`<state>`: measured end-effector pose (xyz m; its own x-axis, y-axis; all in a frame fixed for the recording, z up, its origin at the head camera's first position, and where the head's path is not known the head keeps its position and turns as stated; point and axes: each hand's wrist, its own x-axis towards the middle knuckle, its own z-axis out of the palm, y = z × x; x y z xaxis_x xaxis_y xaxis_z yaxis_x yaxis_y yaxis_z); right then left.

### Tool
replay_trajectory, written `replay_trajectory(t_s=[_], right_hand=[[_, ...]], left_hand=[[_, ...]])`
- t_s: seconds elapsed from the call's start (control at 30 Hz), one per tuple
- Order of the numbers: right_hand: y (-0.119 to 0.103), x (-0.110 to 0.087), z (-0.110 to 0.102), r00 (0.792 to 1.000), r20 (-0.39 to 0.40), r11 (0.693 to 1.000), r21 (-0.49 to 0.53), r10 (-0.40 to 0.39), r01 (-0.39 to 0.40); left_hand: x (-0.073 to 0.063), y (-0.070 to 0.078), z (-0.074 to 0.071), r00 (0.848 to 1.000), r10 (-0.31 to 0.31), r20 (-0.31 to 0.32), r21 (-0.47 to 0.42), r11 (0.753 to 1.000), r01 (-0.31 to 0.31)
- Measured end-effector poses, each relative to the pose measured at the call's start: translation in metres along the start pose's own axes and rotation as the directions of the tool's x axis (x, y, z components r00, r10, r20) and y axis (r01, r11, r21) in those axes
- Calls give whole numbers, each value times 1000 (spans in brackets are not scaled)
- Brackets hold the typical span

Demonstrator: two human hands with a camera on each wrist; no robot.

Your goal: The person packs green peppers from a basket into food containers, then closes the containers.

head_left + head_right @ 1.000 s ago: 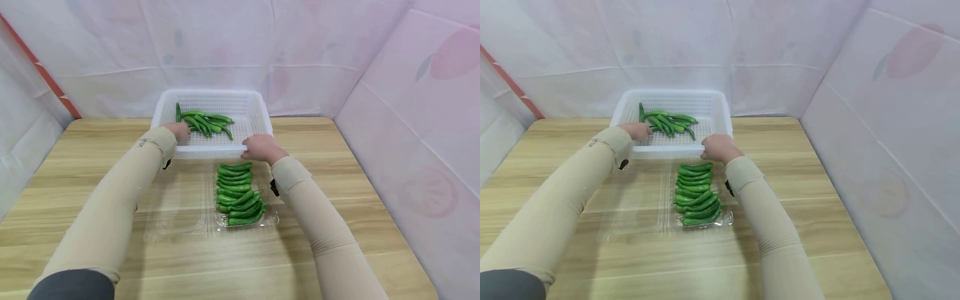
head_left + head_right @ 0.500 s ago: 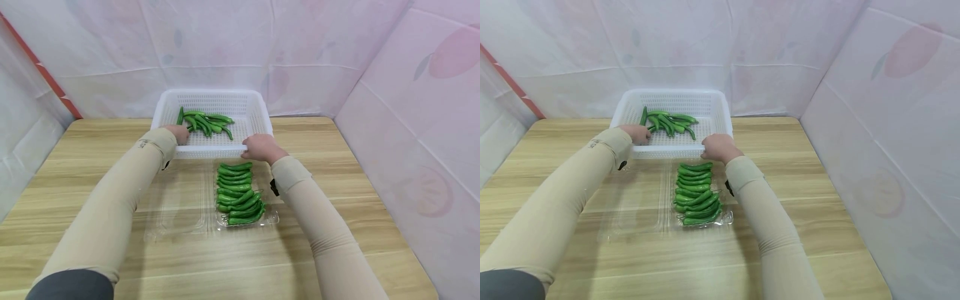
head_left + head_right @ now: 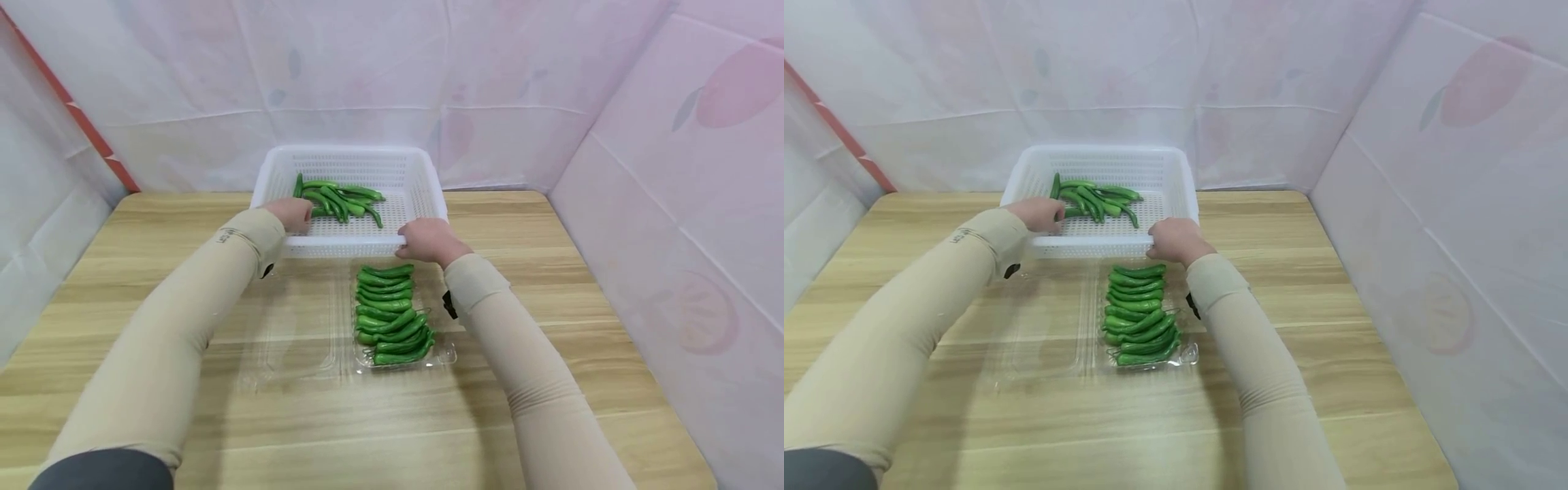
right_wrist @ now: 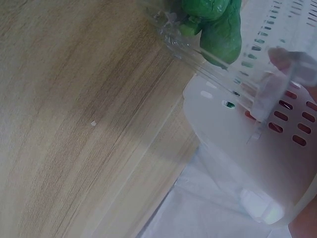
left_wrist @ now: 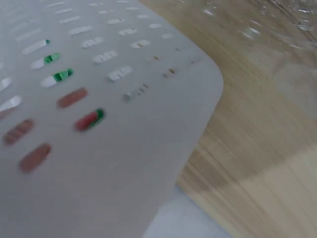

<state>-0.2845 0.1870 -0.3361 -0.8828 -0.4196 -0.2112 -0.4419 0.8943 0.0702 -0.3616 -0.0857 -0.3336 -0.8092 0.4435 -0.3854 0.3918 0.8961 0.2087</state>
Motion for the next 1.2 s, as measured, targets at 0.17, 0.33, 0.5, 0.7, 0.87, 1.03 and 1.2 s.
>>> replay_trajectory(t_s=[0.17, 0.33, 0.5, 0.7, 0.87, 1.03, 1.2], right_hand=[[3, 2, 0, 1000, -4, 1000, 2, 0, 0], [5, 3, -1, 1000, 4, 1000, -3, 5, -5], [7, 4, -1, 1000, 0, 1000, 9, 3, -3], [9, 4, -2, 1000, -2, 1000, 12, 1, -1], [10, 4, -2, 1000, 0, 1000, 13, 1, -1], [10, 4, -2, 1000, -1, 1000, 15, 8, -8], [9, 4, -2, 1000, -6, 1000, 17, 9, -8]], left_hand=[[-9, 0, -6, 998, 51, -42, -5, 999, -51], [-18, -4, -10, 990, 111, -86, -23, 993, -113], [-25, -5, -13, 979, 140, -146, -61, 987, -150], [-32, 0, -13, 955, 186, -233, -104, 971, -214], [-41, 11, -11, 933, 217, -286, -145, 953, -266], [-54, 25, -9, 922, 232, -311, -165, 942, -293], [-68, 39, -3, 915, 246, -319, -198, 927, -318]])
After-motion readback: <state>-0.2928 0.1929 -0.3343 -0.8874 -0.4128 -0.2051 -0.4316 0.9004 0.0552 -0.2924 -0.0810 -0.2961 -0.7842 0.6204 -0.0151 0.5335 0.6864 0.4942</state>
